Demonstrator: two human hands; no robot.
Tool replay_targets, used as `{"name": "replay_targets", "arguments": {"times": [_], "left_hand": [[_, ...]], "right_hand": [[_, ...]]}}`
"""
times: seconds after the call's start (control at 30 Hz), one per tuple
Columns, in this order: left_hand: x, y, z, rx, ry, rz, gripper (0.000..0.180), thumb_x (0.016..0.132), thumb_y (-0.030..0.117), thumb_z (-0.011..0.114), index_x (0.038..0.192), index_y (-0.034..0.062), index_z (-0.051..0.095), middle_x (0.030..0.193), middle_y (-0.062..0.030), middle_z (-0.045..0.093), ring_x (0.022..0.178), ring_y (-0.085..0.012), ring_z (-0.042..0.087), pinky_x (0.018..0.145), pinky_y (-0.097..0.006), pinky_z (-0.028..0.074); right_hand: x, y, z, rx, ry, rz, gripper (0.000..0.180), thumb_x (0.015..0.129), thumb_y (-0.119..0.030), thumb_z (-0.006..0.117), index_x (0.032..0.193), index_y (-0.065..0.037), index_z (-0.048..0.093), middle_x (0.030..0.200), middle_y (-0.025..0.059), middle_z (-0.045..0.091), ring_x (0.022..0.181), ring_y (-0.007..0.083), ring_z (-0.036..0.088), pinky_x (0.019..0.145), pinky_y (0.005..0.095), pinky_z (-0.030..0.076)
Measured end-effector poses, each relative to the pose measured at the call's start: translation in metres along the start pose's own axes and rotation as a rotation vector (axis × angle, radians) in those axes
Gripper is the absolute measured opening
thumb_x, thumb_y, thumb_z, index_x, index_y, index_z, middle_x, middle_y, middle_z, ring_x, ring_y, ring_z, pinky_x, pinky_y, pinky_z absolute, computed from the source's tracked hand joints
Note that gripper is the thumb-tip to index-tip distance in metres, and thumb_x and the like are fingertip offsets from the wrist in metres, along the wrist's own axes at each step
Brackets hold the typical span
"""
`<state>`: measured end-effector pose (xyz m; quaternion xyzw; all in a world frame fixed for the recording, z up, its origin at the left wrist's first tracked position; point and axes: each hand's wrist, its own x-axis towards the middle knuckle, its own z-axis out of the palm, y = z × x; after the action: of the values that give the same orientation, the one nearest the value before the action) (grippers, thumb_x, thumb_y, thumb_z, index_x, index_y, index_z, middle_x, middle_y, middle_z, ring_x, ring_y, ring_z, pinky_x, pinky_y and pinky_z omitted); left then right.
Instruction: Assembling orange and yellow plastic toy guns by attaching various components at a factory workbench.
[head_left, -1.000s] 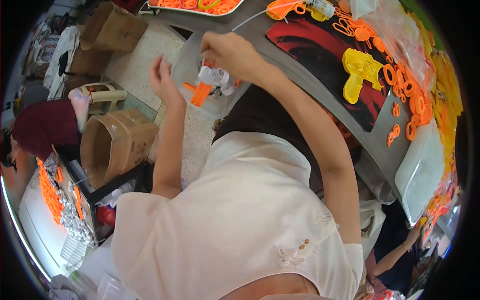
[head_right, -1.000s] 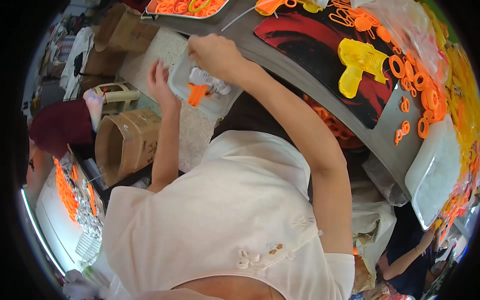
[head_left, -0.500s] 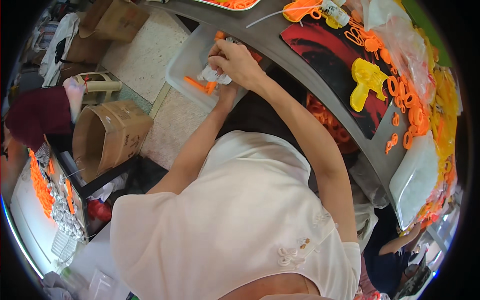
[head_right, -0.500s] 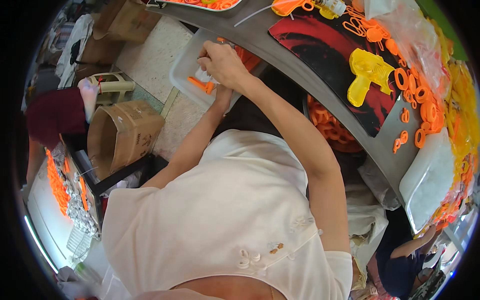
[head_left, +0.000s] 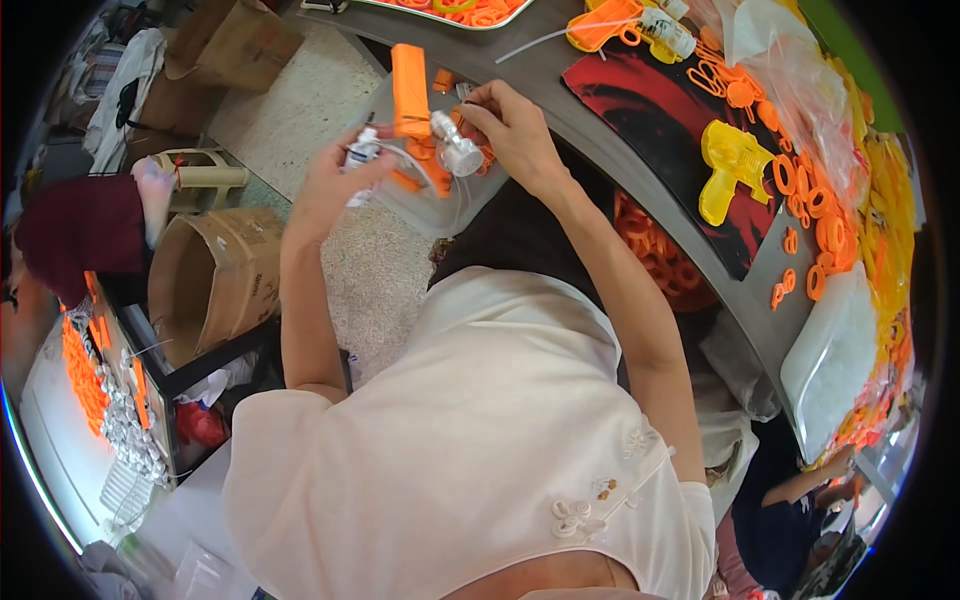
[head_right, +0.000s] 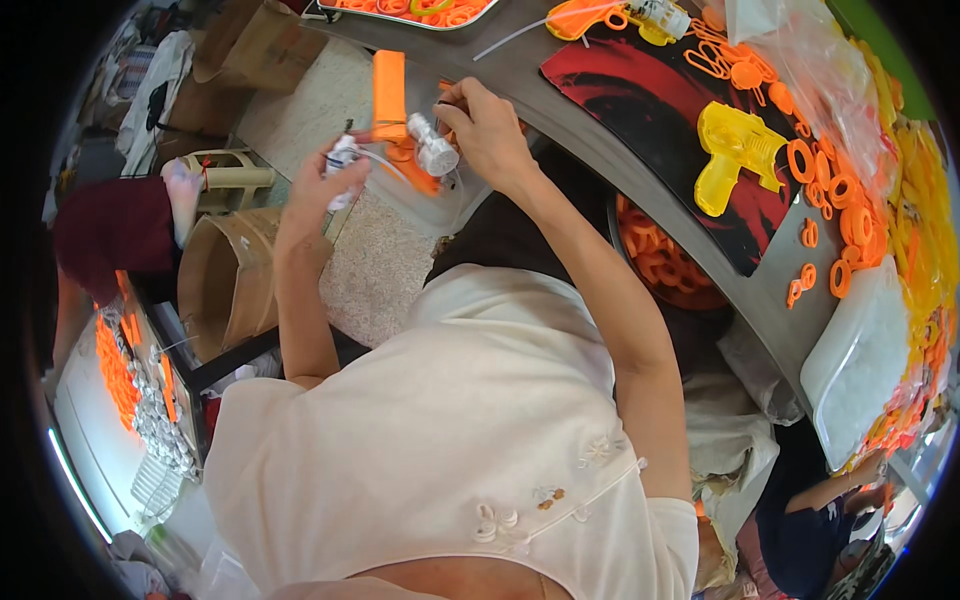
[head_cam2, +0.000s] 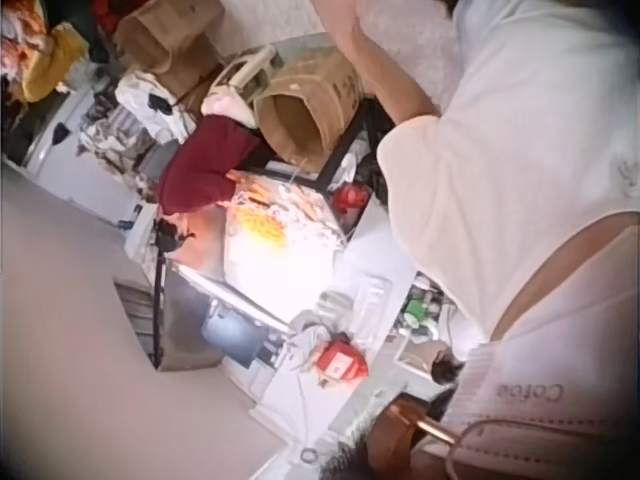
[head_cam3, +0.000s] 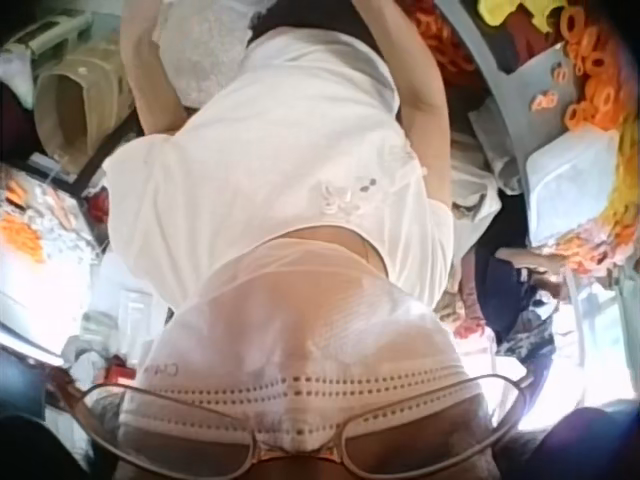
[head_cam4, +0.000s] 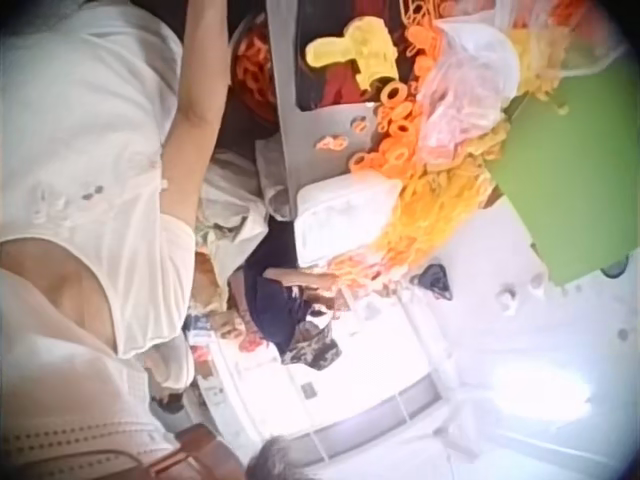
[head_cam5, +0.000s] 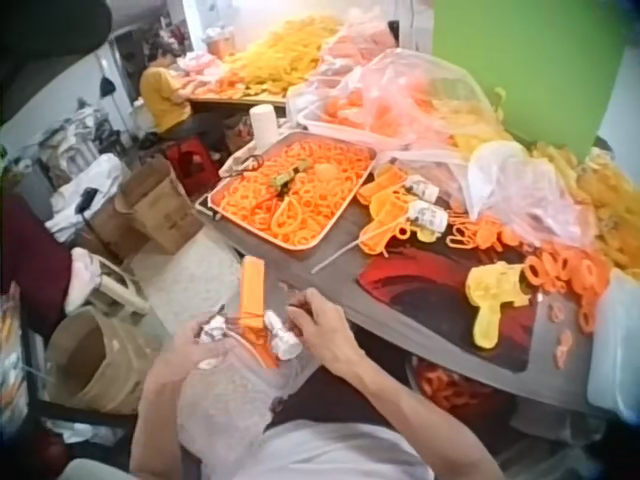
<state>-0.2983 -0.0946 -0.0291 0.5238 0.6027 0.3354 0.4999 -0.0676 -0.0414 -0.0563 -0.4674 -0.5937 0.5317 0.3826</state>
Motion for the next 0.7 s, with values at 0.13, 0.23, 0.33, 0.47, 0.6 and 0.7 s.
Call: {"name": "replay_targets", "arguments": {"times": [0.13,0.23,0.33,0.47,0.6,0.7], "left_hand": [[-0.01,0.013,-0.009,0.188,0.097,0.026,0.035,0.084,0.021,0.073,0.111,0.001,0.064,0.077,0.0025,0.058,0.066,-0.0049,0.05,0.058,-0.022,0.04],[-0.021,0.034,-0.006,-0.192,-0.134,-0.005,0.033,0.085,0.019,0.072,0.111,0.0019,0.064,0.076,0.0021,0.057,0.064,-0.0052,0.051,0.058,-0.023,0.04],[-0.004,0.024,0.003,0.084,0.097,0.077,0.029,0.086,0.017,0.07,0.11,0.0023,0.064,0.075,0.0019,0.057,0.063,-0.0056,0.052,0.056,-0.023,0.04],[0.012,0.004,0.001,-0.232,-0.027,0.026,0.028,0.087,0.017,0.07,0.11,0.0018,0.064,0.077,0.0016,0.058,0.064,-0.0065,0.054,0.056,-0.023,0.042],[0.041,-0.038,0.021,-0.252,0.101,0.018,0.03,0.089,0.019,0.069,0.112,0.0008,0.063,0.08,0.0006,0.059,0.066,-0.0061,0.054,0.058,-0.022,0.042],[0.07,-0.09,0.034,-0.244,0.106,-0.049,0.033,0.087,0.024,0.071,0.11,0.0009,0.064,0.085,-0.0022,0.063,0.068,-0.0082,0.056,0.061,-0.025,0.047]], "right_hand": [[-0.015,-0.003,0.002,0.13,-0.04,-0.021,0.012,0.097,-0.012,0.058,0.101,0.0,0.057,0.082,0.0023,0.064,0.072,0.0075,0.058,0.061,0.0229,0.049],[-0.027,-0.007,0.001,0.151,-0.086,-0.029,0.011,0.098,-0.011,0.057,0.102,-0.001,0.056,0.087,0.0013,0.062,0.076,0.008,0.058,0.062,0.0235,0.049],[-0.033,0.002,-0.003,0.07,-0.024,-0.079,0.01,0.096,-0.008,0.058,0.102,0.0,0.056,0.089,0.0028,0.061,0.075,0.0094,0.057,0.064,0.0244,0.05],[-0.055,0.003,-0.021,-0.028,0.109,-0.167,0.01,0.094,-0.003,0.059,0.102,0.001,0.055,0.09,0.0053,0.06,0.079,0.0119,0.057,0.07,0.0262,0.049],[-0.089,-0.007,-0.039,-0.285,0.221,-0.447,0.013,0.091,0.006,0.056,0.102,-0.002,0.054,0.114,0.0111,0.059,0.103,0.018,0.058,0.091,0.0304,0.045],[-0.116,-0.026,-0.055,0.096,0.168,-0.344,0.015,0.093,0.006,0.052,0.105,-0.002,0.05,0.125,0.0169,0.058,0.114,0.0222,0.057,0.097,0.0313,0.045]]}}
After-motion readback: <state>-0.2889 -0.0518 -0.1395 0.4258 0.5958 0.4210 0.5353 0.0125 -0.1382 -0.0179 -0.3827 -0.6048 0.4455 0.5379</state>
